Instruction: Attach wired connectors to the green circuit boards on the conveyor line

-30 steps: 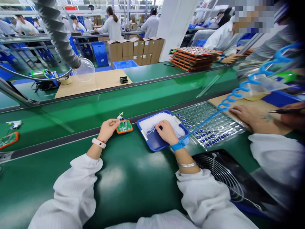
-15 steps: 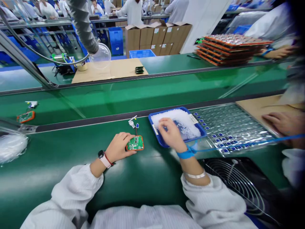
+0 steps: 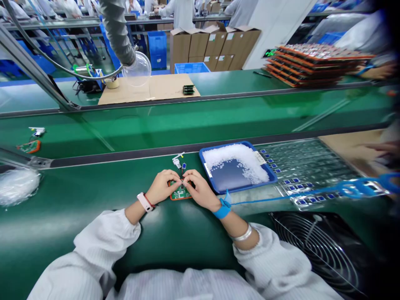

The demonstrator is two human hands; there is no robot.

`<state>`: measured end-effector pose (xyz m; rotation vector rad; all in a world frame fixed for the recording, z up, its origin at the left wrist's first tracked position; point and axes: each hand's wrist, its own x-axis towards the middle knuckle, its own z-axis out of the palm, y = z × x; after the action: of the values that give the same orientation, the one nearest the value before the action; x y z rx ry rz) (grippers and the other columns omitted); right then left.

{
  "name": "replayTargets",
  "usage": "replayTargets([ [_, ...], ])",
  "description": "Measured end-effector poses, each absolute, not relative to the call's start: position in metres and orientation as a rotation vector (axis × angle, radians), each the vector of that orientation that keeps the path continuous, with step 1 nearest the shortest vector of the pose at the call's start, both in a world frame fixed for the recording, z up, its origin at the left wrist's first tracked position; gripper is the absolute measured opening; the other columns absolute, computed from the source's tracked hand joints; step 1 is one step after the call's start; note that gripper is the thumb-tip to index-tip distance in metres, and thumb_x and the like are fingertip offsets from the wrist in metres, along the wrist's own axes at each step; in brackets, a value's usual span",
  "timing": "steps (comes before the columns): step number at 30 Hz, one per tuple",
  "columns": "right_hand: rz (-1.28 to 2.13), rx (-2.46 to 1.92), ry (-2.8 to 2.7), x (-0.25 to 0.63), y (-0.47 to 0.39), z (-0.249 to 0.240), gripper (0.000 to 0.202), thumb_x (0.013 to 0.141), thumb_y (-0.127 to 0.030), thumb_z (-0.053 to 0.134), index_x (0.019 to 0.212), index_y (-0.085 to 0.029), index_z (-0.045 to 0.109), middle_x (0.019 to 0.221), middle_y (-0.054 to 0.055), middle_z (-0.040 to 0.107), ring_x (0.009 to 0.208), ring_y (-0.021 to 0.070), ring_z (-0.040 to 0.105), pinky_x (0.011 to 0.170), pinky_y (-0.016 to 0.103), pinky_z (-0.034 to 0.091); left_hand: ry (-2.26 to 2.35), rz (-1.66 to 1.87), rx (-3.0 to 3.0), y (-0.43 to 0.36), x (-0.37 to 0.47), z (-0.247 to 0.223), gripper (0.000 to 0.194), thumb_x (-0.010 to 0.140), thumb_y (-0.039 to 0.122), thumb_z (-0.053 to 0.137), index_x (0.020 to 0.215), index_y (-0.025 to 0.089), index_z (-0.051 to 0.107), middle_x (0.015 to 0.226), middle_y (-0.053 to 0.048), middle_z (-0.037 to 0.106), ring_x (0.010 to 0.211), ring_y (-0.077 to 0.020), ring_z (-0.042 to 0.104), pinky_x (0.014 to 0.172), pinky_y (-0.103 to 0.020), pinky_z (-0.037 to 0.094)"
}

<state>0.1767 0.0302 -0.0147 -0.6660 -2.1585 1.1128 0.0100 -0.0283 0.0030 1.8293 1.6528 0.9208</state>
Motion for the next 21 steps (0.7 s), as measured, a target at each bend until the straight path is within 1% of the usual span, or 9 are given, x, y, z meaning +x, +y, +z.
replayTargets([
  [4,1.114,-0.688,-2.167,0.1756,0.0304,-0.0150,0.012,0.086,-0.018,0.044,0.075,-0.018,0.050,0.094,0.007,0.050,0.095,0.0174,0.049,0.085,0.035,0.041,1.661,0.900,1.823,-0.0257,0.0109,0.0037,0.010,0.079,0.019,0.061,0.072,0.020,0.068,0.084,-0.001,0.068,0.082,-0.0157,0.060,0.078,-0.030,0.044],
  [10,1.129,-0.750,-2.185,0.1750,0.0345,-0.0153,0.013,0.082,-0.015,0.044,0.069,-0.018,0.049,0.091,0.007,0.051,0.087,0.0166,0.051,0.075,0.032,0.043,1.685,0.808,1.763,-0.0205,0.0113,0.0098,0.012,0.077,0.017,0.059,0.069,0.017,0.068,0.080,-0.003,0.068,0.076,-0.0155,0.062,0.073,-0.028,0.046],
  [15,1.153,-0.740,-2.180,0.1753,0.0345,-0.0132,0.013,0.082,-0.016,0.046,0.070,-0.017,0.052,0.089,0.006,0.051,0.088,0.0162,0.051,0.078,0.032,0.044,1.595,0.830,1.747,-0.0200,0.0072,0.0091,0.010,0.075,0.016,0.059,0.070,0.017,0.068,0.080,-0.002,0.068,0.075,-0.0147,0.062,0.070,-0.026,0.047],
  [21,1.171,-0.735,-2.181,0.1761,0.0330,-0.0118,0.013,0.082,-0.015,0.046,0.070,-0.017,0.051,0.091,0.006,0.051,0.090,0.0163,0.051,0.081,0.033,0.043,1.559,0.855,1.766,-0.0214,0.0055,0.0078,0.011,0.076,0.017,0.060,0.069,0.017,0.068,0.081,-0.003,0.068,0.078,-0.0153,0.062,0.074,-0.027,0.047],
])
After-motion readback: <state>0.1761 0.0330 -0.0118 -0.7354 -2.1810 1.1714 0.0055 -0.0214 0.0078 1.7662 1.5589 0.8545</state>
